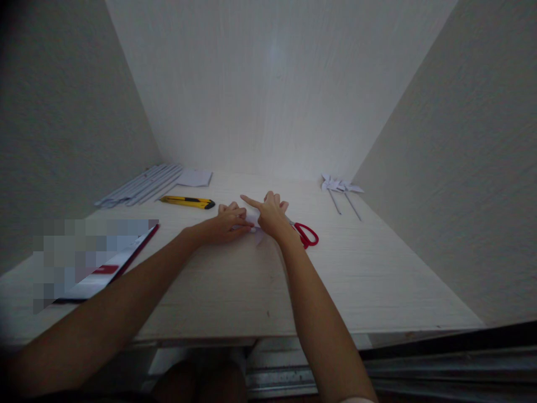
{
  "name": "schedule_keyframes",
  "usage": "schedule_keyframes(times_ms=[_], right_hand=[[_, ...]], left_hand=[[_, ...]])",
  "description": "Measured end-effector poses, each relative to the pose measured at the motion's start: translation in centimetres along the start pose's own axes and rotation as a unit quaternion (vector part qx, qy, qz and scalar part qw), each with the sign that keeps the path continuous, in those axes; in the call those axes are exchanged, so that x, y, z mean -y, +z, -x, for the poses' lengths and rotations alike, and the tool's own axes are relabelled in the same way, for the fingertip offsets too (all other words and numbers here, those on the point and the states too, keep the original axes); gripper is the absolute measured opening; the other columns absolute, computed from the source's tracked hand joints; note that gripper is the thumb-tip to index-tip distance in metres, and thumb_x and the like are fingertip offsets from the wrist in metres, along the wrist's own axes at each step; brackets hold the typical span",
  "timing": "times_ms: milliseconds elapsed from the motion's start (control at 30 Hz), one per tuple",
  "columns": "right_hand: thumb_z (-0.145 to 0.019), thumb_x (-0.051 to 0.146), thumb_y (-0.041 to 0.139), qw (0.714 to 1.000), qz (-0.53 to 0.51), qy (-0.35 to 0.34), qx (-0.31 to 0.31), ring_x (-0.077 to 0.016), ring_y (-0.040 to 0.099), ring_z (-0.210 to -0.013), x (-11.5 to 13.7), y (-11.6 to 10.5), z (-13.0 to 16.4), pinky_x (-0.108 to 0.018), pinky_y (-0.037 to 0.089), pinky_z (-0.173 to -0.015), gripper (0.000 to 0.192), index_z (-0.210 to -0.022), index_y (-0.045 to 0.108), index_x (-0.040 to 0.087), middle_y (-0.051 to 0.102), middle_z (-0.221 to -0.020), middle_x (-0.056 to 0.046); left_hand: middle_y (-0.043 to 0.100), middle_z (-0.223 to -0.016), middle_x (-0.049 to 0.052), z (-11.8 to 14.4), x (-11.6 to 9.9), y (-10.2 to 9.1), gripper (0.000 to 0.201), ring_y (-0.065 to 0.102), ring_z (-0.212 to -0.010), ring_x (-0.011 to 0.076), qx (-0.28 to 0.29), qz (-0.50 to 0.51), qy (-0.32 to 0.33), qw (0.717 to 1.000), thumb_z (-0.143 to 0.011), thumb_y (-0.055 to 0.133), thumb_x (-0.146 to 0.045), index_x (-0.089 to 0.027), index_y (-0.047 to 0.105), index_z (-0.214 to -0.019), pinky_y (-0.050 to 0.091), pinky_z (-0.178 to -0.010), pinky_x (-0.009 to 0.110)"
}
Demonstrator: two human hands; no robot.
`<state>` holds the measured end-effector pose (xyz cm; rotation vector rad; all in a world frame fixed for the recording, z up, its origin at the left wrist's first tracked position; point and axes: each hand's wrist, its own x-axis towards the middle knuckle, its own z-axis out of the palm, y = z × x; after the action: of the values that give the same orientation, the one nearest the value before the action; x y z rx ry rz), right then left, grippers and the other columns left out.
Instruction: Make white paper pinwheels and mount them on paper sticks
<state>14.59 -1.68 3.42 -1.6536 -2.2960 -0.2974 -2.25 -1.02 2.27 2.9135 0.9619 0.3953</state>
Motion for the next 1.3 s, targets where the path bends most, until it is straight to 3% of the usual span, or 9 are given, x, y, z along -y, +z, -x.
schedule_keyframes(times_ms=[300,500,700,800,1033,1300], right_hand=[[-0.078,0.005,0.035,1.0,0.001,-0.011,0.007,-0.0212,0.034,-0.082,0.1,-0.2,0.1,-0.032,0.02,-0.065,0.066,-0.128,0.03,0.047,0.04,-0.092,-0.009],[-0.077,0.005,0.035,0.999,-0.012,0.003,0.049,-0.0232,0.038,-0.086,-0.4,0.4,0.4,-0.035,0.025,-0.069,0.063,-0.127,0.036,0.043,0.044,-0.097,-0.011],[-0.085,0.026,0.033,0.991,-0.043,0.1,0.077,-0.0293,0.039,-0.1,-0.6,1.8,-0.3,-0.042,0.031,-0.076,0.043,-0.127,0.042,0.026,0.048,-0.109,-0.016],[-0.085,0.028,0.033,0.985,-0.065,0.13,0.09,-0.029,0.04,-0.103,-0.6,2.3,-0.6,-0.043,0.032,-0.078,0.039,-0.12,0.049,0.024,0.049,-0.111,-0.015],[-0.078,0.023,0.043,0.982,-0.119,0.143,0.034,-0.0246,0.046,-0.1,-1.1,2.8,-0.7,-0.042,0.033,-0.081,0.031,-0.106,0.057,0.021,0.054,-0.105,-0.011],[-0.076,0.016,0.046,0.979,-0.184,0.084,-0.012,-0.0168,0.055,-0.089,-1.8,2.0,-0.7,-0.034,0.036,-0.083,0.025,-0.093,0.064,0.016,0.063,-0.094,-0.008]], left_hand=[[0.049,-0.086,0.006,0.0,0.0,0.0,0.038,0.035,-0.085,0.0199,0.006,0.009,-0.003,1.0,-0.087,0.032,-0.044,-0.026,0.064,-0.096,0.023,-0.072,0.034],[0.049,-0.086,0.006,0.0,0.0,0.0,0.039,0.036,-0.086,0.0203,0.001,0.004,0.006,1.0,-0.087,0.031,-0.045,-0.025,0.065,-0.092,0.022,-0.071,0.034],[0.05,-0.086,0.006,0.0,0.1,0.2,0.041,0.036,-0.086,0.0201,-0.002,0.002,0.004,1.0,-0.087,0.031,-0.046,-0.024,0.065,-0.09,0.022,-0.069,0.033],[0.051,-0.086,0.005,-0.1,0.1,0.1,0.041,0.037,-0.086,0.0199,0.0,0.007,0.003,1.0,-0.087,0.032,-0.047,-0.024,0.065,-0.09,0.021,-0.069,0.032],[0.051,-0.086,0.005,-0.1,0.2,0.2,0.038,0.037,-0.086,0.0196,-0.008,0.009,0.004,1.0,-0.087,0.032,-0.046,-0.025,0.065,-0.092,0.021,-0.068,0.032],[0.049,-0.096,0.005,0.0,0.0,0.2,0.035,0.036,-0.09,0.0203,-0.018,0.004,0.008,1.0,-0.087,0.035,-0.044,-0.024,0.064,-0.089,0.022,-0.069,0.032]])
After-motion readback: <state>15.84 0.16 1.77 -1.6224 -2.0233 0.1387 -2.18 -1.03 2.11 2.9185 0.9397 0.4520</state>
